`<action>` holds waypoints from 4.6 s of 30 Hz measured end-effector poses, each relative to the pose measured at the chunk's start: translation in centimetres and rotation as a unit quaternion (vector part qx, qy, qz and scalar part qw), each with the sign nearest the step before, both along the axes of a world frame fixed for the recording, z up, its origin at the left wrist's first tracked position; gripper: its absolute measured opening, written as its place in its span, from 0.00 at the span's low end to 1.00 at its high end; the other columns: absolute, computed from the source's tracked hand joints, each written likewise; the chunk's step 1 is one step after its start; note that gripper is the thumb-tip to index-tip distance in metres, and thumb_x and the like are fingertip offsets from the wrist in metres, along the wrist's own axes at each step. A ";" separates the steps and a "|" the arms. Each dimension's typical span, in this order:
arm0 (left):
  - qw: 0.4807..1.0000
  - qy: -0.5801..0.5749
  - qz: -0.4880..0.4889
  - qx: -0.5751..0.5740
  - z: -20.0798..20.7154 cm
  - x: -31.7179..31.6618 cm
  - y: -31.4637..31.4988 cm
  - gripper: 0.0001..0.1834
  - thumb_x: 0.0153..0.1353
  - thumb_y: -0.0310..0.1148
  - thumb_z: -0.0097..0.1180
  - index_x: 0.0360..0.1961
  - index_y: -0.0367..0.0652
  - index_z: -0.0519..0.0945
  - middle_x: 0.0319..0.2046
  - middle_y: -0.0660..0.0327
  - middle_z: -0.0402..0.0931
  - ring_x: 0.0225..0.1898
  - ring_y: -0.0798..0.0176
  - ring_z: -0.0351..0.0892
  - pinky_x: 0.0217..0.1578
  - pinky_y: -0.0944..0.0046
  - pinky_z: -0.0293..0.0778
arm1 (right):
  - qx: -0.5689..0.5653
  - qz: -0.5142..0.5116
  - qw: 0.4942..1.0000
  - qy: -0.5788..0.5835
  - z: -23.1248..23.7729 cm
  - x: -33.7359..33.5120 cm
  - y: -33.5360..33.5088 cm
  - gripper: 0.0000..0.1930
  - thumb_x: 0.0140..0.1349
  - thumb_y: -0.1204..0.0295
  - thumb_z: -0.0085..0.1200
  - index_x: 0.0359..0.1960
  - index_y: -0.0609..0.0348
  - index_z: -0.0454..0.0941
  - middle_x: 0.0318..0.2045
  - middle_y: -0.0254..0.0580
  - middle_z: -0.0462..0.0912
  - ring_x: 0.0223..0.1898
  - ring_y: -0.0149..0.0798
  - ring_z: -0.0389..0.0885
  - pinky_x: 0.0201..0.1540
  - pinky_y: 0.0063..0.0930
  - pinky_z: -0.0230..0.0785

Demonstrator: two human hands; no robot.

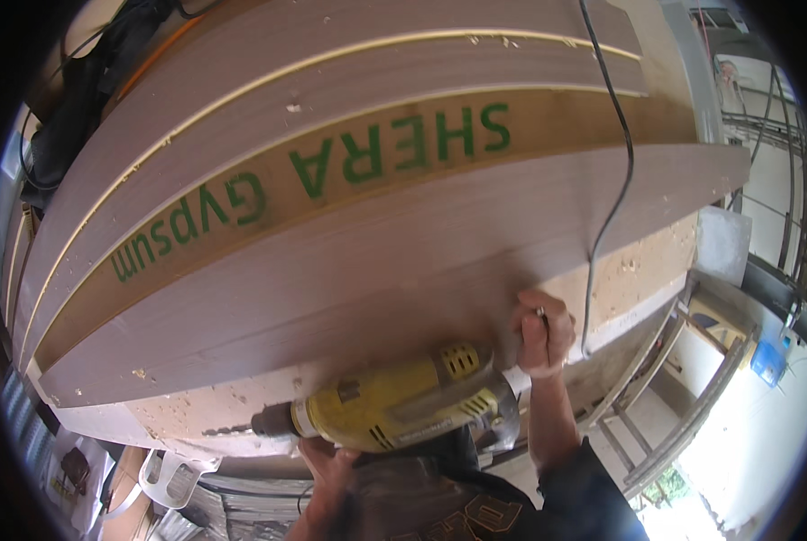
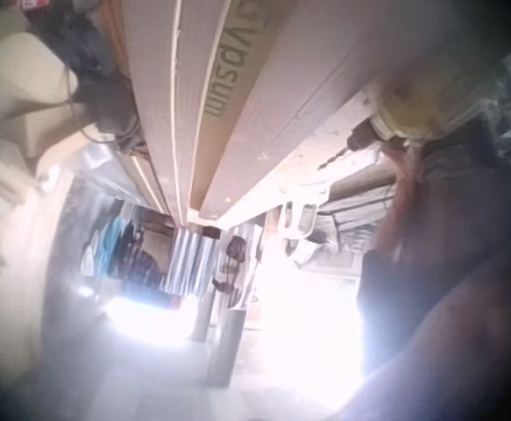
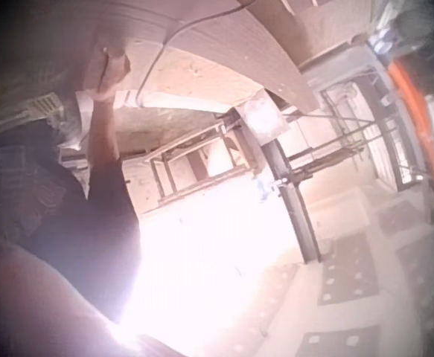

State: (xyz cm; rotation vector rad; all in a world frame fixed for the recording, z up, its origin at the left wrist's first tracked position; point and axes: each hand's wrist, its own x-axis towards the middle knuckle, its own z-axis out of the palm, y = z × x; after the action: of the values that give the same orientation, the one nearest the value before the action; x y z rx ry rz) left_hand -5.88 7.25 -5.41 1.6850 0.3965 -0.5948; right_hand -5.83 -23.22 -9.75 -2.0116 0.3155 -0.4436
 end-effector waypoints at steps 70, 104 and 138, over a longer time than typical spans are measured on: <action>0.976 0.111 -0.134 -0.130 -0.3 3.8 0.8 0.32 0.50 0.42 0.65 0.50 0.29 0.71 0.46 0.51 0.75 0.48 0.58 0.73 0.54 0.59 0.66 | -0.221 0.041 0.953 0.203 8.6 10.2 8.1 0.08 0.55 0.81 0.55 0.37 0.63 0.76 0.28 0.50 0.80 0.29 0.53 0.79 0.30 0.37 0.72; 0.974 0.108 -0.148 -0.136 -0.4 3.6 1.0 0.35 0.52 0.42 0.65 0.53 0.28 0.67 0.49 0.49 0.72 0.51 0.56 0.71 0.55 0.58 0.64 | -0.100 0.061 0.971 0.210 8.3 8.8 4.5 0.06 0.60 0.78 0.51 0.38 0.63 0.77 0.35 0.46 0.81 0.34 0.45 0.81 0.39 0.30 0.72; 0.983 0.060 -0.130 -0.111 0.2 3.7 0.4 0.32 0.54 0.48 0.61 0.49 0.27 0.72 0.45 0.51 0.76 0.47 0.60 0.73 0.51 0.62 0.66 | -0.244 0.054 0.967 0.053 6.0 9.4 4.3 0.06 0.48 0.82 0.58 0.27 0.59 0.76 0.24 0.41 0.77 0.29 0.46 0.77 0.30 0.36 0.70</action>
State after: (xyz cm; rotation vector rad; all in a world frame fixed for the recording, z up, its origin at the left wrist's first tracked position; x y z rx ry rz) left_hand -2.15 7.67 -5.18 1.4995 0.1874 -0.9033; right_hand 3.60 -18.92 -3.77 -2.5252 0.1696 -0.3686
